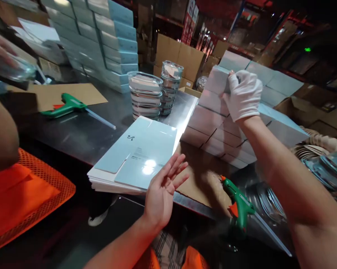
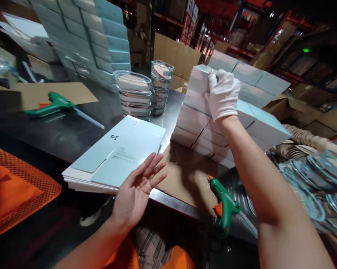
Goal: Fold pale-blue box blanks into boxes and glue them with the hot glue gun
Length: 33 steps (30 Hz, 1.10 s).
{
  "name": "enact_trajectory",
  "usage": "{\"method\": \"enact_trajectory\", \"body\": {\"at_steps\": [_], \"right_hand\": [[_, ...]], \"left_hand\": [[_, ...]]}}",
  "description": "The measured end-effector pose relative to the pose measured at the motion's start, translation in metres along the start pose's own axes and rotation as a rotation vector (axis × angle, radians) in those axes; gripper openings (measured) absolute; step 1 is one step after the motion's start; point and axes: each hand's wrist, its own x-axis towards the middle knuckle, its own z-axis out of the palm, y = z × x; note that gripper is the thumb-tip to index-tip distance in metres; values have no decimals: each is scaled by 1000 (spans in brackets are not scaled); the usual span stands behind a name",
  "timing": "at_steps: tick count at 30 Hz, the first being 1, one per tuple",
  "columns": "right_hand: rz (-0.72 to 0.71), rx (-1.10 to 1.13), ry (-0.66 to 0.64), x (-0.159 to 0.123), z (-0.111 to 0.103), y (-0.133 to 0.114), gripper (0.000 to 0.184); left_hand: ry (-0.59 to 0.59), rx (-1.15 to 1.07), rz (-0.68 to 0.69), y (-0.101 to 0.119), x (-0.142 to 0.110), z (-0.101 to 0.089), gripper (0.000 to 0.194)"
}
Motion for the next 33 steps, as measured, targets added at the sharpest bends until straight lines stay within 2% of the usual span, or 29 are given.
{"method": "enact_trajectory", "body": {"at_steps": [2,4,5,7,9,10,11,12,14,15,16,17,18,20,21,22,23,25,26,27,29,31,33], "right_hand": [[-1,-61,15,-16,-6,-7,91],[-21,-72,84,-50,-16,-24,89],[-56,-23,112,-75,-22,-36,81],[-194,166,121,-133,-28,-62,52],[-343,370,26,-195,-23,-82,53],[-448,425,-62,-222,-16,-87,56],[-485,443,-150,-245,-7,-89,57],[-434,426,-218,-263,1,-88,57],[-141,372,-239,-286,12,-80,57],[10,362,-191,-293,13,-76,58],[101,372,-130,-298,11,-73,59],[90,403,-81,-301,7,-71,62],[7,431,-72,-303,2,-71,64],[-180,409,-144,-306,-5,-71,64],[-189,352,-192,-308,-6,-68,62],[-116,283,-214,-309,-7,-65,60],[14,227,-202,-311,-8,-61,61],[252,217,-101,-315,-15,-57,65],[295,256,-40,-317,-21,-60,67],[281,307,16,-318,-29,-66,69],[173,385,84,-317,-45,-89,76],[83,418,74,-312,-56,-113,82],[115,459,65,-309,-59,-122,77]], "left_hand": [[-39,2,-37,-1,1,1,37],[-69,9,-61,-4,0,0,38],[-79,10,-72,-6,-1,0,39],[-83,-6,-98,-13,-3,-1,41],[-88,-30,-146,-22,-5,-2,47],[-110,-39,-182,-26,-7,-3,51],[-151,-45,-226,-30,-10,-4,57],[-205,-48,-274,-34,-12,-5,62],[-318,-54,-355,-39,-18,-9,69],[-355,-59,-379,-40,-20,-10,71],[-371,-64,-387,-42,-22,-11,73],[-374,-63,-391,-44,-23,-11,75],[-373,-57,-388,-46,-24,-11,79],[-399,-50,-382,-52,-25,-10,97],[-434,-54,-392,-55,-24,-11,109],[-480,-66,-415,-57,-24,-11,120],[-530,-85,-443,-58,-23,-13,129],[-622,-114,-498,-62,-20,-16,138],[-665,-105,-510,-65,-19,-18,138],[-709,-64,-494,-70,-18,-18,136],[-742,150,-320,-86,-16,-18,122],[-707,405,-90,-102,-19,-18,104],[-705,536,9,-106,-27,-22,100]]}}
